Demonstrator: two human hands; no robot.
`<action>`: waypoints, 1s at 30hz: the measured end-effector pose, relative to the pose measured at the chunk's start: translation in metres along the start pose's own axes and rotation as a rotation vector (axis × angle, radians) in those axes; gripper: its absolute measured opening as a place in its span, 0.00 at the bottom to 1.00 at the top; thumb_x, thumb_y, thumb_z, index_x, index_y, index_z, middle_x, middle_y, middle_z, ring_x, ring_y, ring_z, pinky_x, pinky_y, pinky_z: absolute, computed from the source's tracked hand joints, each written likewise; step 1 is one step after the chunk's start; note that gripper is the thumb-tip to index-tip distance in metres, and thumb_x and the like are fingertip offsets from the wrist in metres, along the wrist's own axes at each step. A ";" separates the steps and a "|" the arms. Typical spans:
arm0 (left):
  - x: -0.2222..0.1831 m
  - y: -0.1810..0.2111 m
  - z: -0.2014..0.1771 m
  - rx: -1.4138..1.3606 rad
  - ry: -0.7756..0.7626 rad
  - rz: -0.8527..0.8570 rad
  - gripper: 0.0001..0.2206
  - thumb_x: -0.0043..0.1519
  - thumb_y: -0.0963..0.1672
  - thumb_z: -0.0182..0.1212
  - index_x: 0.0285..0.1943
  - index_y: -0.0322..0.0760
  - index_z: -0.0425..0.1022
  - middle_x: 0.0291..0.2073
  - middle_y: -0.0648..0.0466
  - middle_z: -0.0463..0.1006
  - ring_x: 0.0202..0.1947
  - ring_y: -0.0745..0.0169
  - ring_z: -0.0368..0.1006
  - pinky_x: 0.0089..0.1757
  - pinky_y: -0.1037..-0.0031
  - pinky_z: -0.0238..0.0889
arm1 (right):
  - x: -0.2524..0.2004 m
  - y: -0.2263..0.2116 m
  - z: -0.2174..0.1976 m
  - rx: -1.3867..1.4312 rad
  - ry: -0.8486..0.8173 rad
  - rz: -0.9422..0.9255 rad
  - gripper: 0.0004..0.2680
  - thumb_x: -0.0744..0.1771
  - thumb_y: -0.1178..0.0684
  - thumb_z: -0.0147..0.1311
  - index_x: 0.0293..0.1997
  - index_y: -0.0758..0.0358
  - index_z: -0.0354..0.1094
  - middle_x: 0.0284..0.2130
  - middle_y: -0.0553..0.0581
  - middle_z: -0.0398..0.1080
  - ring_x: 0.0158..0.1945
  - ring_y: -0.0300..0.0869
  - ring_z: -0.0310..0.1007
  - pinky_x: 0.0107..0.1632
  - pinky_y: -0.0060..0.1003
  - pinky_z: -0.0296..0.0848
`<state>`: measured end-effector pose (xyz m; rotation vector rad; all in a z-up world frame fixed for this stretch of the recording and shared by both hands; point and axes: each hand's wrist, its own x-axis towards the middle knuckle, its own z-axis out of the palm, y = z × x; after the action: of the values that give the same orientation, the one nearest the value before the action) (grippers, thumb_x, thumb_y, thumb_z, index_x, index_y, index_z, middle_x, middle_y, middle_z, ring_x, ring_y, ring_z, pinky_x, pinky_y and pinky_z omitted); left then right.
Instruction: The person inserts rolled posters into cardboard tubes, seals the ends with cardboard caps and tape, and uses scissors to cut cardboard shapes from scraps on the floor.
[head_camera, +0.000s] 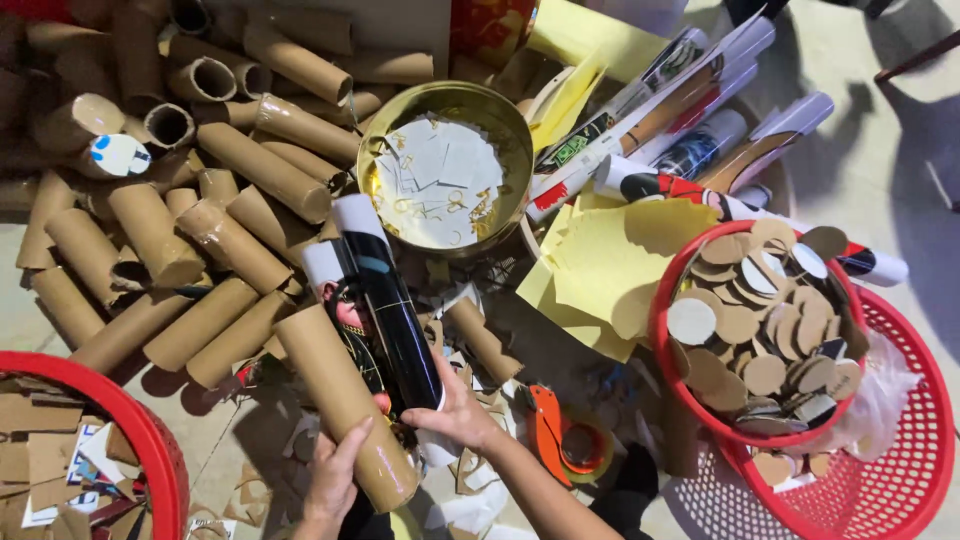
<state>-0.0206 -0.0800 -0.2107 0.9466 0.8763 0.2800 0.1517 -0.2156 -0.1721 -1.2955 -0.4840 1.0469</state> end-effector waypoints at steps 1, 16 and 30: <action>-0.007 0.012 0.009 -0.004 -0.003 0.009 0.16 0.61 0.41 0.60 0.58 0.30 0.75 0.45 0.47 0.82 0.42 0.60 0.75 0.43 0.67 0.70 | -0.004 -0.010 0.000 -0.007 -0.002 -0.008 0.40 0.61 0.55 0.67 0.78 0.70 0.37 0.69 0.61 0.58 0.72 0.44 0.57 0.72 0.37 0.55; 0.041 0.167 0.155 0.374 -0.369 0.287 0.19 0.59 0.42 0.65 0.58 0.29 0.71 0.48 0.49 0.83 0.45 0.65 0.79 0.45 0.74 0.75 | -0.002 -0.118 -0.027 0.242 0.421 -0.115 0.24 0.64 0.57 0.59 0.68 0.64 0.54 0.52 0.59 0.72 0.52 0.42 0.74 0.55 0.39 0.74; 0.152 0.204 0.319 0.406 -0.596 0.475 0.26 0.57 0.46 0.73 0.60 0.27 0.70 0.47 0.48 0.81 0.45 0.63 0.78 0.46 0.71 0.75 | 0.043 -0.182 -0.148 -0.038 0.728 -0.558 0.26 0.70 0.54 0.52 0.77 0.69 0.42 0.65 0.64 0.61 0.65 0.45 0.65 0.68 0.39 0.62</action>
<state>0.3485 -0.0642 -0.0376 1.5171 0.1454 0.2056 0.3552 -0.2471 -0.0517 -1.3605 -0.2721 0.0742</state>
